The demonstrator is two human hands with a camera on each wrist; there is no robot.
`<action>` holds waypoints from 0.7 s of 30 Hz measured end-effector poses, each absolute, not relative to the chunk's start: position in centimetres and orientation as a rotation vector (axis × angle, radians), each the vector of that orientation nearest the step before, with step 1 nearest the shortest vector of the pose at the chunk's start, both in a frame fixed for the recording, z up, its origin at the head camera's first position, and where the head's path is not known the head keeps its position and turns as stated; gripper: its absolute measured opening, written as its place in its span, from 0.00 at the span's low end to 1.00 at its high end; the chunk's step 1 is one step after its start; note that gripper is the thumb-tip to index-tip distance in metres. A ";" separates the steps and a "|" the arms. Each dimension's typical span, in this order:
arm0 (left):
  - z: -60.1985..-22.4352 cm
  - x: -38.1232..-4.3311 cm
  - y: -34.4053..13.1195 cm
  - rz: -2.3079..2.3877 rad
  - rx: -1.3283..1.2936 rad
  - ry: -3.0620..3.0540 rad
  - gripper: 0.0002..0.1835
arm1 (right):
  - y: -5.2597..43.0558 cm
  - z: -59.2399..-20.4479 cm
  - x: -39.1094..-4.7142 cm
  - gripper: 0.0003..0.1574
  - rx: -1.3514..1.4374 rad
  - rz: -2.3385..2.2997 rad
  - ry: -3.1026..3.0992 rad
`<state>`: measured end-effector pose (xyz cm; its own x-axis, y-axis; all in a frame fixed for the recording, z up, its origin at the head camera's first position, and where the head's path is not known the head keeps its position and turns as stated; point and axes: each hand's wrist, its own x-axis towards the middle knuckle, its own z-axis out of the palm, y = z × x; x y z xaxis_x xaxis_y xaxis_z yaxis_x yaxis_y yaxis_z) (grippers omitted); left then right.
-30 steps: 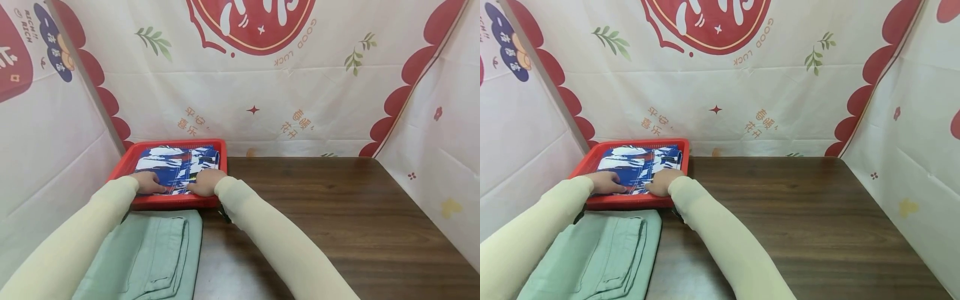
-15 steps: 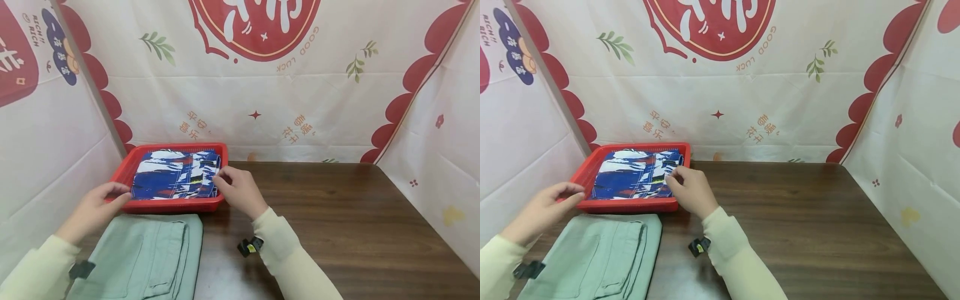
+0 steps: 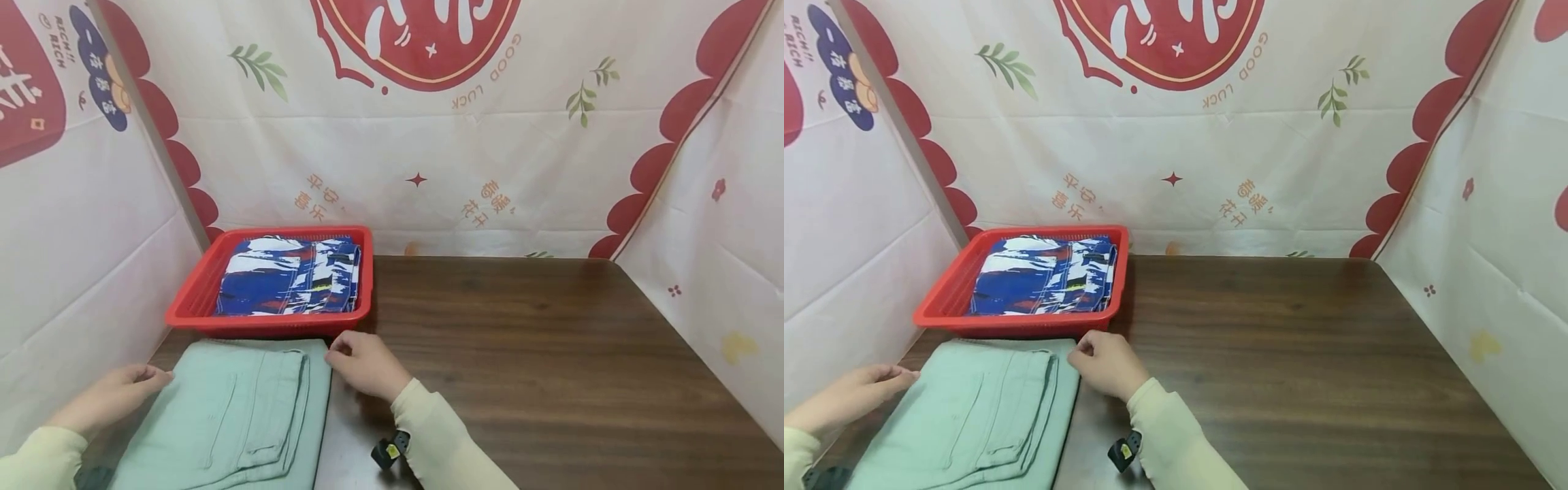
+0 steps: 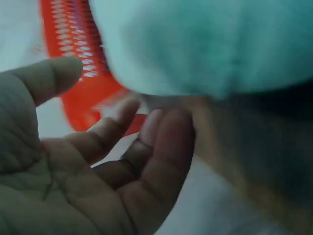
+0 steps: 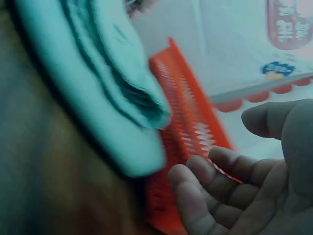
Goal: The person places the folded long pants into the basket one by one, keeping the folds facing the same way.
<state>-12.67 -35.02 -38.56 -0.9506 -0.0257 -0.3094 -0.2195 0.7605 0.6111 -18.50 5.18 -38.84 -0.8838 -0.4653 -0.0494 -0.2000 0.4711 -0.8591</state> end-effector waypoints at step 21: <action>-41.0 -14.8 -35.5 0.857 -0.178 2.518 0.30 | 2.0 -42.7 -18.6 0.18 -0.177 -1.649 2.045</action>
<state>-14.85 -35.50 -41.04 -0.8805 0.0282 -0.4733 -0.2665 0.7962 0.5433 -18.57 2.04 -42.74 -0.8650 -0.4025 -0.2995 0.2074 0.2568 -0.9440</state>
